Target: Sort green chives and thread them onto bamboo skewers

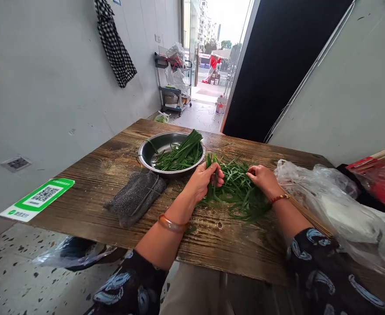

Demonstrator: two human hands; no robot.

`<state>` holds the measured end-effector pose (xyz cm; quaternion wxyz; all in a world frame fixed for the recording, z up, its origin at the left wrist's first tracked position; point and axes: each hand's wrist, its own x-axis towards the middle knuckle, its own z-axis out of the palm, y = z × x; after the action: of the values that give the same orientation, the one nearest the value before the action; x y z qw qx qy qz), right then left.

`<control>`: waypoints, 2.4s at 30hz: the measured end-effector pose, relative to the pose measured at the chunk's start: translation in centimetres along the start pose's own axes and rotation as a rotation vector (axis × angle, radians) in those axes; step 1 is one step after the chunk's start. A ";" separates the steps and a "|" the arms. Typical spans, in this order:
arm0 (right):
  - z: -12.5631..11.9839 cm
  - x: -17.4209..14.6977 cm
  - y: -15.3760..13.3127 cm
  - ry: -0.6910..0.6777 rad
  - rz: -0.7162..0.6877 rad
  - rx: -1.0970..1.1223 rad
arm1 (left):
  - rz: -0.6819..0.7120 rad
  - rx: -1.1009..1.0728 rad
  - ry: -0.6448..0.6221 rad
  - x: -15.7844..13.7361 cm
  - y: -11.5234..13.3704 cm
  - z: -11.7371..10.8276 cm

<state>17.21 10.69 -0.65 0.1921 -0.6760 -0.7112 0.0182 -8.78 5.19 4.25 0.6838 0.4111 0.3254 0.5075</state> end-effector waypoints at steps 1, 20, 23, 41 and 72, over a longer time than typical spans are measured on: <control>0.1 0.0 0.0 0.009 0.013 0.021 | -0.001 -0.003 -0.005 0.0 0.0 0.0; -4.9 -0.9 -4.2 0.004 0.237 1.100 | -0.015 0.017 -0.006 0.3 0.1 -0.2; -5.7 -1.3 -5.5 -0.045 0.274 1.261 | -0.014 0.013 -0.007 0.3 0.1 -0.1; -4.8 -5.3 -11.9 -0.014 -0.176 1.207 | -0.066 0.000 -0.050 -0.2 0.0 0.1; 1.5 6.6 -5.1 -0.087 -0.175 0.151 | 0.107 -0.080 0.229 0.4 0.5 -0.6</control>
<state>11.84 17.00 1.07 0.2121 -0.5937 -0.7716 0.0842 -9.38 5.81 4.46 0.6301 0.3396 0.3586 0.5993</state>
